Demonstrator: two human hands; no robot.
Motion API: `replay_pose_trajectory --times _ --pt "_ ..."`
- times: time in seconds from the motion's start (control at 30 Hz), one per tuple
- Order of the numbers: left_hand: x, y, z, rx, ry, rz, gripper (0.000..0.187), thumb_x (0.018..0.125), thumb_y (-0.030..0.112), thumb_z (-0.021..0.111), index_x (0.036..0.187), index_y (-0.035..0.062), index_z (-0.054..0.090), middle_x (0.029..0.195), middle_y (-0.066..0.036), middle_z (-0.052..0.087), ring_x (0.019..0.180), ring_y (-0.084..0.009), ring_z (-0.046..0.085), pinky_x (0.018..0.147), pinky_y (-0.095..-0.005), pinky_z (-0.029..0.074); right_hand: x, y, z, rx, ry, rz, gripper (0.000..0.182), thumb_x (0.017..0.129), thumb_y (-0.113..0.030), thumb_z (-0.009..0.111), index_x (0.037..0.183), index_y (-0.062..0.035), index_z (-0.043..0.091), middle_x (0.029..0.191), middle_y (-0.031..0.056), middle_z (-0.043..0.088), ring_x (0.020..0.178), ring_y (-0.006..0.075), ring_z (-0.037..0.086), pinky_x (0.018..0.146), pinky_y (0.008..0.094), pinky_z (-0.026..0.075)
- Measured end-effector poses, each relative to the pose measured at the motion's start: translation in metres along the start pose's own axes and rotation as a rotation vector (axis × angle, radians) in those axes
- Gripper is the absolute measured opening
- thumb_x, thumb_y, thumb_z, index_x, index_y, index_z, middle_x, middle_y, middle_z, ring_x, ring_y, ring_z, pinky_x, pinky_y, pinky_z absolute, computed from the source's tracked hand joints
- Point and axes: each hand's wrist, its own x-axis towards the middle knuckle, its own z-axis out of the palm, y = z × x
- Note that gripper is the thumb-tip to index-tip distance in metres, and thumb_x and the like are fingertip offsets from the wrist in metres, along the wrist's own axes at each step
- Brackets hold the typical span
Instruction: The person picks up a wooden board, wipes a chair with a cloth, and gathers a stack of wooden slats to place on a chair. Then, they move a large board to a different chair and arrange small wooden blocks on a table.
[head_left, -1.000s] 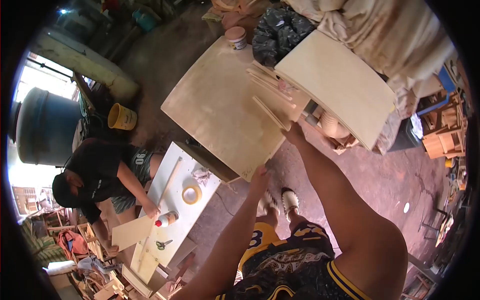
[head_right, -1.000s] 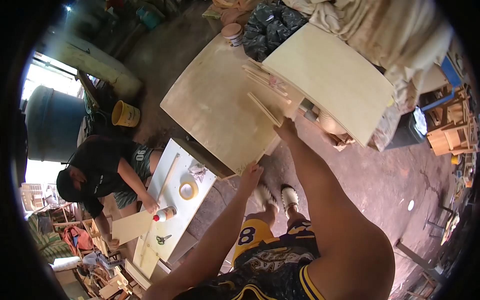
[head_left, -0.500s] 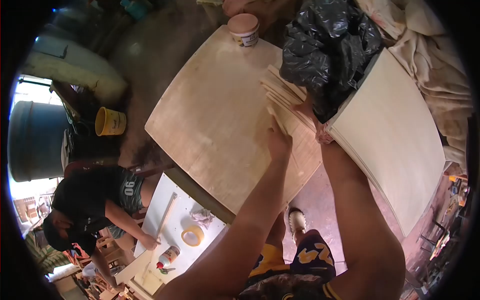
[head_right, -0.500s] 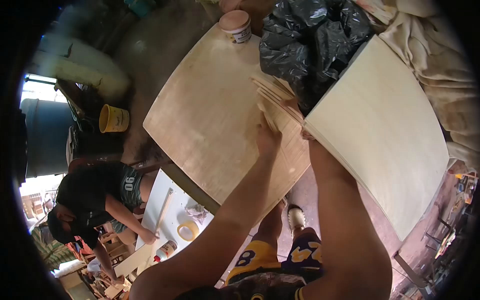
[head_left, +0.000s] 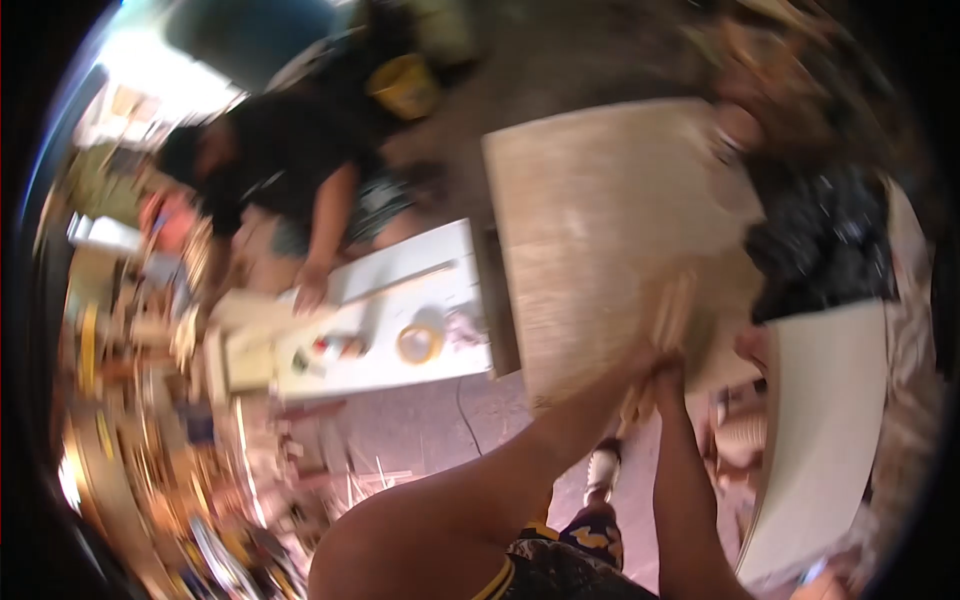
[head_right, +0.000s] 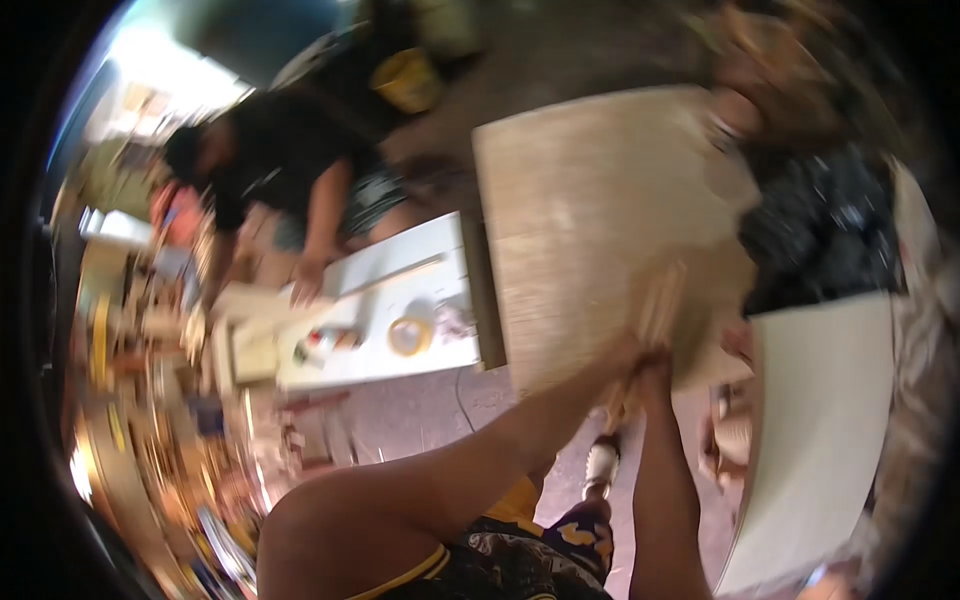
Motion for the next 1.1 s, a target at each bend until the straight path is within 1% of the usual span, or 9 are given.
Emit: replay_pose_trajectory --times 0.07,0.2,0.27,0.37,0.47,0.53,0.63,0.77,1.1 --pt "-0.028 -0.006 -0.040 -0.056 -0.432 -0.177 0.068 0.066 0.039 0.074 0.116 -0.0032 0.053 0.102 -0.018 0.060 0.093 -0.0203 0.057 0.081 -0.0335 0.046 -0.039 0.016 0.007 -0.614 -0.012 -0.204 0.028 0.092 -0.020 0.048 0.112 -0.0006 0.049 0.105 0.0140 0.056 0.094 0.0218 0.054 0.083 0.0343 0.044" --pt "-0.155 0.005 -0.105 -0.670 -0.158 0.133 0.057 0.070 0.022 0.073 0.118 0.0013 0.051 0.102 -0.010 0.060 0.097 -0.0179 0.055 0.082 -0.0323 0.046 -0.151 0.036 0.063 -0.989 -0.192 -0.172 0.042 0.085 -0.019 0.058 0.115 0.0078 0.047 0.111 0.0227 0.054 0.100 0.0303 0.054 0.090 0.0402 0.040" --pt "-0.215 -0.009 -0.145 -0.625 0.043 0.065 0.053 0.072 0.018 0.071 0.119 0.0019 0.050 0.101 -0.009 0.060 0.095 -0.0174 0.055 0.078 -0.0324 0.047 -0.163 0.088 0.060 -1.078 -0.500 -0.533 0.048 0.082 -0.021 0.062 0.117 0.0078 0.046 0.111 0.0233 0.054 0.100 0.0323 0.053 0.092 0.0400 0.039" --pt "-0.314 -0.037 -0.201 -0.920 0.193 -0.062 0.051 0.071 0.020 0.073 0.115 0.0027 0.053 0.100 -0.009 0.060 0.093 -0.0180 0.056 0.074 -0.0335 0.049 -0.275 0.082 0.147 -1.001 -0.829 -0.514 0.044 0.081 -0.021 0.063 0.113 0.0022 0.044 0.104 0.0207 0.054 0.096 0.0290 0.056 0.082 0.0396 0.044" --pt "-0.397 -0.076 -0.253 -1.179 0.453 -0.223 0.037 0.076 0.017 0.072 0.106 0.0034 0.055 0.094 -0.007 0.061 0.086 -0.0166 0.058 0.074 -0.0332 0.049 -0.321 0.131 0.193 -0.981 -1.246 -0.409 0.049 0.077 -0.023 0.067 0.114 0.0004 0.045 0.104 0.0188 0.054 0.095 0.0274 0.057 0.081 0.0389 0.044" --pt "-0.443 -0.103 -0.290 -1.306 0.576 -0.294 0.034 0.077 0.015 0.070 0.105 0.0038 0.055 0.090 -0.008 0.061 0.084 -0.0191 0.060 0.074 -0.0333 0.050 -0.368 0.147 0.252 -1.487 -1.208 -0.019 0.072 0.071 -0.025 0.074 0.128 -0.0002 0.038 0.115 0.0202 0.050 0.109 0.0261 0.050 0.092 0.0383 0.040" --pt "-0.513 -0.130 -0.359 -1.594 0.878 -0.020 0.027 0.077 0.009 0.068 0.100 0.0006 0.057 0.086 -0.009 0.063 0.079 -0.0200 0.062 0.072 -0.0333 0.052 -0.420 0.225 0.324 -1.345 -1.543 -0.339 0.060 0.071 -0.020 0.070 0.123 -0.0042 0.042 0.109 0.0216 0.055 0.103 0.0354 0.055 0.084 0.0426 0.045" --pt "-0.592 -0.206 -0.467 -1.584 1.181 0.107 0.025 0.078 0.007 0.067 0.100 0.0002 0.058 0.087 -0.009 0.063 0.079 -0.0194 0.062 0.071 -0.0315 0.052 -0.472 0.372 0.402 -1.498 -1.577 -0.381 0.075 0.069 -0.020 0.071 0.132 -0.0049 0.034 0.112 0.0220 0.054 0.107 0.0358 0.053 0.090 0.0417 0.044" --pt "-0.699 -0.337 -0.794 -1.375 1.354 0.221 0.033 0.076 0.007 0.069 0.103 0.0003 0.052 0.087 -0.009 0.061 0.074 -0.0190 0.061 0.063 -0.0319 0.051 -0.575 0.609 0.682 -1.435 -1.777 -0.167 0.069 0.061 -0.015 0.075 0.121 -0.0051 0.043 0.106 0.0158 0.058 0.098 0.0233 0.058 0.083 0.0365 0.047"
